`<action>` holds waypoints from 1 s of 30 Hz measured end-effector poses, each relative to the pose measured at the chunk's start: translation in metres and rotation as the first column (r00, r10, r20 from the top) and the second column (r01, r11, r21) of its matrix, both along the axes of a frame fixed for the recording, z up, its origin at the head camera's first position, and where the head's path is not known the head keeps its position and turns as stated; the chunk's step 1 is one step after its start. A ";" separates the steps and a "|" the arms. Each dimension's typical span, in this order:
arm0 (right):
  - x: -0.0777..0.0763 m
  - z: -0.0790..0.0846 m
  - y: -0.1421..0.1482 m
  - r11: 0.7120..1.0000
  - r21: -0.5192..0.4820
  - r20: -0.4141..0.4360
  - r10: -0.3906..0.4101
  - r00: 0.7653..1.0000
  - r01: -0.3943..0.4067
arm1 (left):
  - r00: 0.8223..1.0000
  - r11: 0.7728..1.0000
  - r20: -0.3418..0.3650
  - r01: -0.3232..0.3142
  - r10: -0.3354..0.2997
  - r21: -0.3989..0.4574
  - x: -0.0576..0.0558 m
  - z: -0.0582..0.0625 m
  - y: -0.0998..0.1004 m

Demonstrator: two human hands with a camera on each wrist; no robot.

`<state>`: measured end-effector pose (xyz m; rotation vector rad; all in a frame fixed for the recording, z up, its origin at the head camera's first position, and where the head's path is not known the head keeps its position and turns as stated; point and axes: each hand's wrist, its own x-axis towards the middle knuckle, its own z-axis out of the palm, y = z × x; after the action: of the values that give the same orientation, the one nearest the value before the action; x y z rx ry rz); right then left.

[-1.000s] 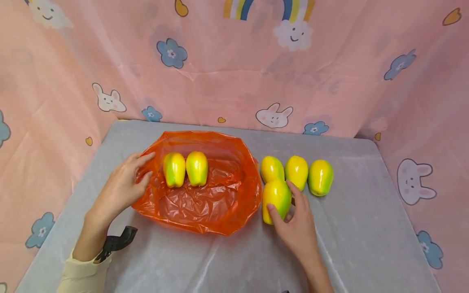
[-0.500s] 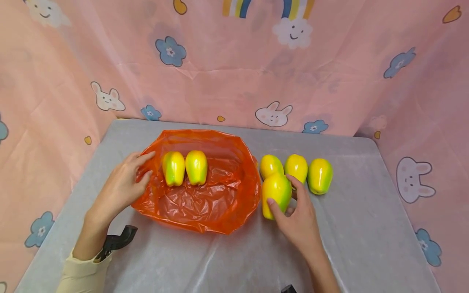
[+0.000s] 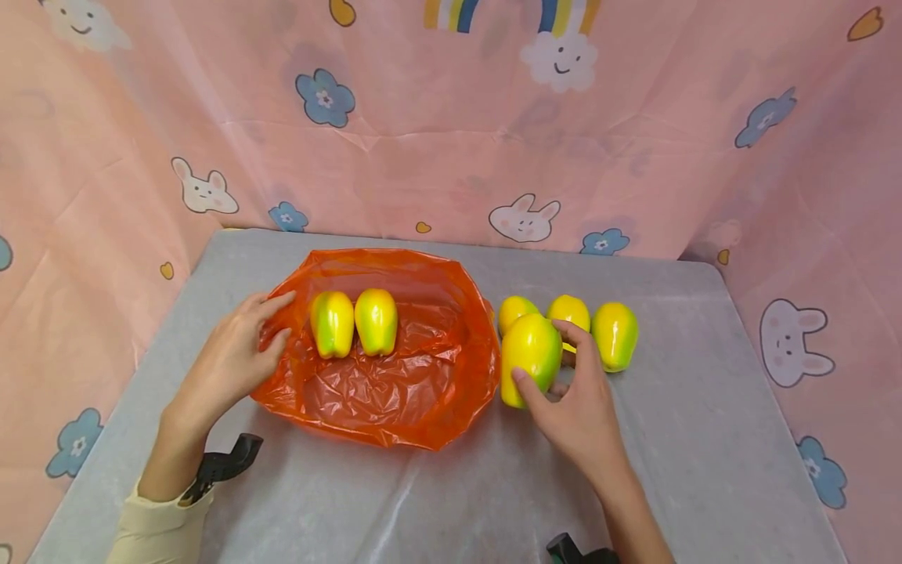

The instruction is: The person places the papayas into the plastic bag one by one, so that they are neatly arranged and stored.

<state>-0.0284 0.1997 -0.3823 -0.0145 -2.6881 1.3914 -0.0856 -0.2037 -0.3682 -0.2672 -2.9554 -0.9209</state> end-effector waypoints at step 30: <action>-0.019 0.053 -0.017 0.994 0.029 -0.073 0.104 0.992 -0.102 | 0.999 1.000 0.034 -0.024 0.024 0.006 -0.002 -0.001 0.000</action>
<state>-0.0476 0.1825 -0.3289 0.1773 -2.6793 1.3572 -0.0879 -0.2040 -0.3689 -0.2180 -2.9786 -0.9414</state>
